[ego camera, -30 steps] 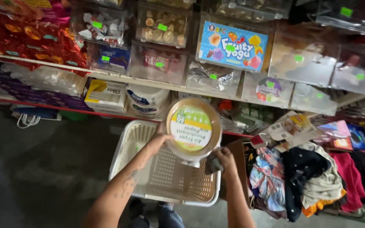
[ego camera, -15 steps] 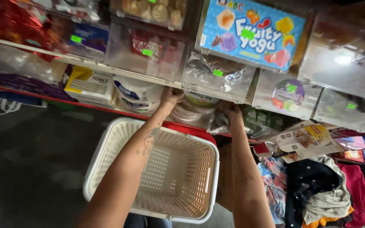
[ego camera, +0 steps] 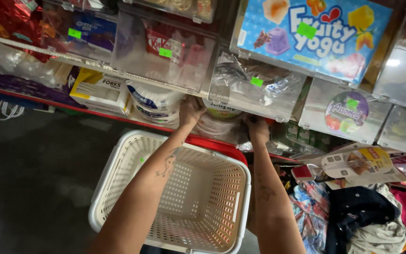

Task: Wipe down disposable plates and kitchen items with a cloth and place them into a shopping basket.

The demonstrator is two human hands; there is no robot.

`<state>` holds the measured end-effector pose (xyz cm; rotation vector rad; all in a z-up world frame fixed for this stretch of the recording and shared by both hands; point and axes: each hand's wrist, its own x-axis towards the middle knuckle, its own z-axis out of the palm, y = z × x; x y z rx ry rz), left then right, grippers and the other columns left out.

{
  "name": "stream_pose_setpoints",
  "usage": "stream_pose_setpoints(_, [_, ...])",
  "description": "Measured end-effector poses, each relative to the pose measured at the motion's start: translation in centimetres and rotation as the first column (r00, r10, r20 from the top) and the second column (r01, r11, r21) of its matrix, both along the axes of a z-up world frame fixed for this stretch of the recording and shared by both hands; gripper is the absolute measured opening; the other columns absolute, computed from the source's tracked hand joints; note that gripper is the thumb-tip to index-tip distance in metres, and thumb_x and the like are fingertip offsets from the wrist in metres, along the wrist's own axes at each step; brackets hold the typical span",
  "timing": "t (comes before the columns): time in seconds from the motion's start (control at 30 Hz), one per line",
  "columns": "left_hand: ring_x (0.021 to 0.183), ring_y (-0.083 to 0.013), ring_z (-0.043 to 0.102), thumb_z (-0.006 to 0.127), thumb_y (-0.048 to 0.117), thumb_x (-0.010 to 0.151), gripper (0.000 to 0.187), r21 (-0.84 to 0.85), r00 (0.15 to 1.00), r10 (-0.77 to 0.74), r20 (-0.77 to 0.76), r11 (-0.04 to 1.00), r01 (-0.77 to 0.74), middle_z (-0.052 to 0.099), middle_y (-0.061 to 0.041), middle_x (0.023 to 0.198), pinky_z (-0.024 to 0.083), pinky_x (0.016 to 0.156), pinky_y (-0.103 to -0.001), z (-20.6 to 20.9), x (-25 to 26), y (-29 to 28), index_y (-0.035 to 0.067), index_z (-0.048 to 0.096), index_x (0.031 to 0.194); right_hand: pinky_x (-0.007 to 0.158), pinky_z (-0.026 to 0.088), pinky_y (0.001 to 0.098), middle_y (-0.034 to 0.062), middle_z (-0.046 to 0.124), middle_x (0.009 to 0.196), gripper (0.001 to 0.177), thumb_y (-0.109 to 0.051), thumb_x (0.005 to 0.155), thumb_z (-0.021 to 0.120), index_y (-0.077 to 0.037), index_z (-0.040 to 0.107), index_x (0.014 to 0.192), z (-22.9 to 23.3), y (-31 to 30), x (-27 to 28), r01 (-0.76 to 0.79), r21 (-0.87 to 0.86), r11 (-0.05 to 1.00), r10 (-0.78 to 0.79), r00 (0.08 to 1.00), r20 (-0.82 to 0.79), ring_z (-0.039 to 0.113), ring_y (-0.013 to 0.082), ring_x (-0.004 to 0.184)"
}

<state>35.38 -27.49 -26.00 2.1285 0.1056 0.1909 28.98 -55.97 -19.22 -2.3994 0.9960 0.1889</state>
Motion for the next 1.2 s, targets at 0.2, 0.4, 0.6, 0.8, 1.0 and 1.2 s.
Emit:
stream_pose_setpoints(0.2, [0.105, -0.0424, 0.067, 0.067, 0.046, 0.092, 0.032, 0.075, 0.99, 0.076, -0.119, 0.995, -0.067, 0.063, -0.012, 0.101, 0.059, 0.081, -0.058, 8.0, -5.1, 3.9, 0.019, 0.065, 0.11, 0.096, 0.054, 0.0564, 0.0176, 0.073, 0.117, 0.062, -0.063, 0.088, 0.07, -0.014, 0.07, 0.126, 8.2, 5.1, -5.5, -0.005, -0.168, 0.986, 0.016, 0.998, 0.067, 0.068, 0.0387, 0.115])
stream_pose_setpoints(0.4, [0.121, -0.0565, 0.055, 0.068, 0.025, 0.094, 0.014, 0.046, 0.892, 0.434, 0.126, 0.896, -0.442, 0.07, -0.023, 0.101, 0.049, 0.096, -0.066, 5.9, -5.8, 14.2, 0.015, 0.066, 0.104, 0.09, 0.052, 0.0476, 0.0162, 0.074, 0.098, 0.031, -0.033, 0.083, 0.073, -0.015, 0.076, 0.108, 6.9, 19.8, -8.7, -0.31, 0.405, 0.86, 0.169, 0.922, 0.347, 0.069, 0.0364, 0.103])
stream_pose_setpoints(0.6, [0.116, -0.053, 0.058, 0.082, 0.014, 0.079, 0.058, -0.051, 0.863, 0.409, 0.296, 0.909, -0.414, 0.064, -0.032, 0.118, 0.049, 0.099, -0.06, 2.4, -1.4, 21.9, 0.002, 0.063, 0.132, 0.091, 0.056, 0.0446, 0.0196, 0.072, 0.104, 0.03, -0.024, 0.081, 0.08, -0.008, 0.075, 0.105, -7.2, 26.0, 0.8, -0.736, -0.232, 0.636, 0.718, 0.454, 0.528, 0.069, 0.0408, 0.107])
stream_pose_setpoints(0.8, [0.109, -0.0593, 0.061, 0.077, 0.04, 0.09, 0.04, 0.365, 0.818, 0.131, 0.56, 0.848, -0.385, 0.058, -0.044, 0.117, 0.054, 0.091, -0.059, -3.2, 2.8, 24.7, 0.008, 0.076, 0.114, 0.07, 0.06, 0.0242, 0.0031, 0.07, 0.084, 0.026, -0.018, 0.087, 0.068, -0.001, 0.067, 0.107, -7.3, 30.4, 5.7, 0.105, 0.993, 0.051, -0.594, 0.802, -0.054, 0.071, 0.0138, 0.074])
stream_pose_setpoints(1.0, [0.143, -0.0454, 0.039, 0.07, 0.079, 0.076, 0.118, -0.291, 0.979, 0.04, -0.198, 0.952, -0.097, 0.038, -0.035, 0.151, 0.031, 0.122, -0.048, 4.2, 3.6, 24.5, -0.002, 0.031, 0.153, 0.117, 0.042, 0.037, 0.0086, 0.063, 0.141, 0.097, -0.09, 0.073, 0.072, -0.022, 0.061, 0.141, -10.6, 30.2, 8.1, 0.127, 0.808, 0.575, -0.331, 0.939, 0.088, 0.059, 0.0208, 0.13])
stream_pose_setpoints(1.2, [0.134, -0.0329, 0.054, 0.08, 0.068, 0.073, 0.094, -0.363, 0.981, 0.11, -0.159, 0.918, -0.162, 0.057, -0.018, 0.141, 0.047, 0.109, -0.045, 0.2, 4.1, 24.1, 0.017, 0.049, 0.146, 0.101, 0.052, 0.0472, 0.0205, 0.069, 0.124, 0.085, -0.059, 0.073, 0.092, 0.0, 0.065, 0.128, -7.3, 32.7, 7.6, 0.141, 0.878, 0.457, -0.466, 0.879, 0.102, 0.067, 0.0314, 0.113])
